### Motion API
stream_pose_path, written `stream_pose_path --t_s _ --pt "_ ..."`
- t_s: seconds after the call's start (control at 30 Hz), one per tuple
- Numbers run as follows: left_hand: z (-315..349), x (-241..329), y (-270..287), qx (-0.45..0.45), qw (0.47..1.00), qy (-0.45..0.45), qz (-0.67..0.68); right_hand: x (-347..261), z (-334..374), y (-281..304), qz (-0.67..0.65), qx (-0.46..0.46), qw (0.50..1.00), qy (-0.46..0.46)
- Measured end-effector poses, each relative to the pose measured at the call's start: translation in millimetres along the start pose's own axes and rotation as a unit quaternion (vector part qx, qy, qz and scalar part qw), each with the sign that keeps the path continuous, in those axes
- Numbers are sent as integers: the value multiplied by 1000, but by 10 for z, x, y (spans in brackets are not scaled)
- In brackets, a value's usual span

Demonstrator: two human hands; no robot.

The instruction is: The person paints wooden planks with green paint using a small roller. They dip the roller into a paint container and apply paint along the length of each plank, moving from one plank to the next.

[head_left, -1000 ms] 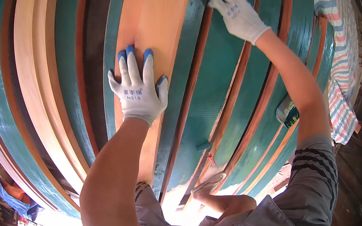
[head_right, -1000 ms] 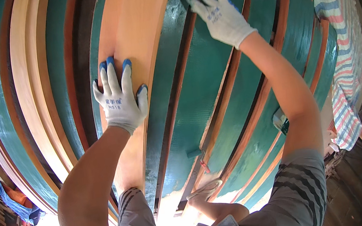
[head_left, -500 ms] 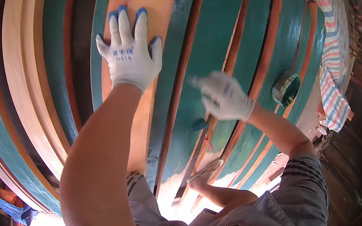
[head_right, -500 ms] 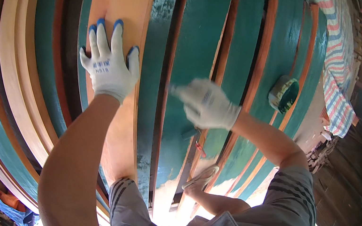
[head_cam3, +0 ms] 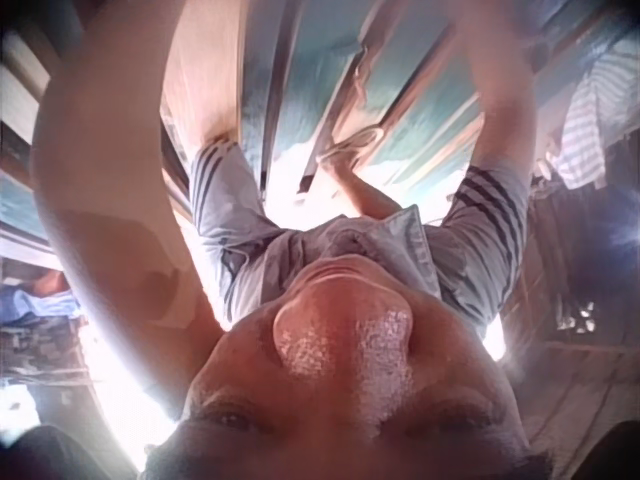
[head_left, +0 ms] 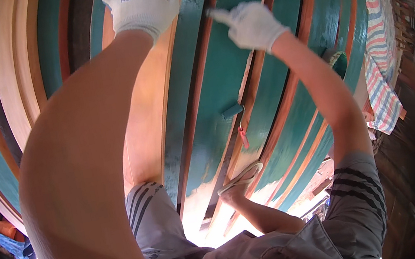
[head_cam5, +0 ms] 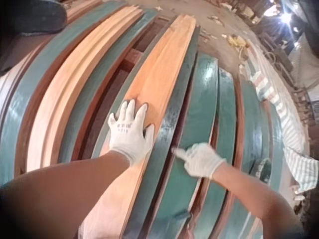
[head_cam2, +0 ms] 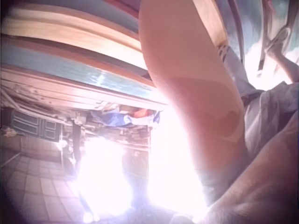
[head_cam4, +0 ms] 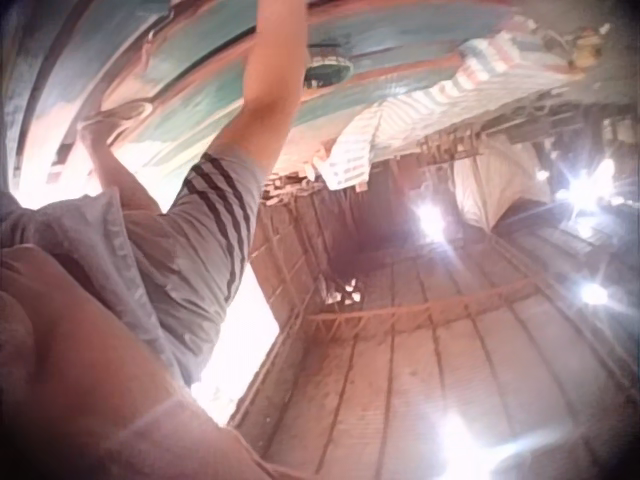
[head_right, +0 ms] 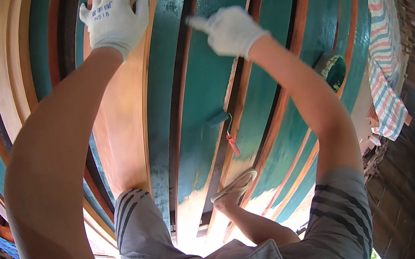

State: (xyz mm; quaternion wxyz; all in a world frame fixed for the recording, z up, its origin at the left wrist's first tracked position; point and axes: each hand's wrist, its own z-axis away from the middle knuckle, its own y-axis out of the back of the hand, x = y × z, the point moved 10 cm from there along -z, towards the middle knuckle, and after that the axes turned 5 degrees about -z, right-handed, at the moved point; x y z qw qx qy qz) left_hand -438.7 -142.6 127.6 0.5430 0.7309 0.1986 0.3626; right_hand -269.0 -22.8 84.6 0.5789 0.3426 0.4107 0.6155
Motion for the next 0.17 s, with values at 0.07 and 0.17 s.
stream_pose_path --t_s 0.07,0.17 --pt "41 -56 -39 3 1000 6 8 -701 294 -292 -17 -115 993 34" --pt "-3 -151 152 9 1000 10 15 -1577 658 -393 -113 -280 951 68"
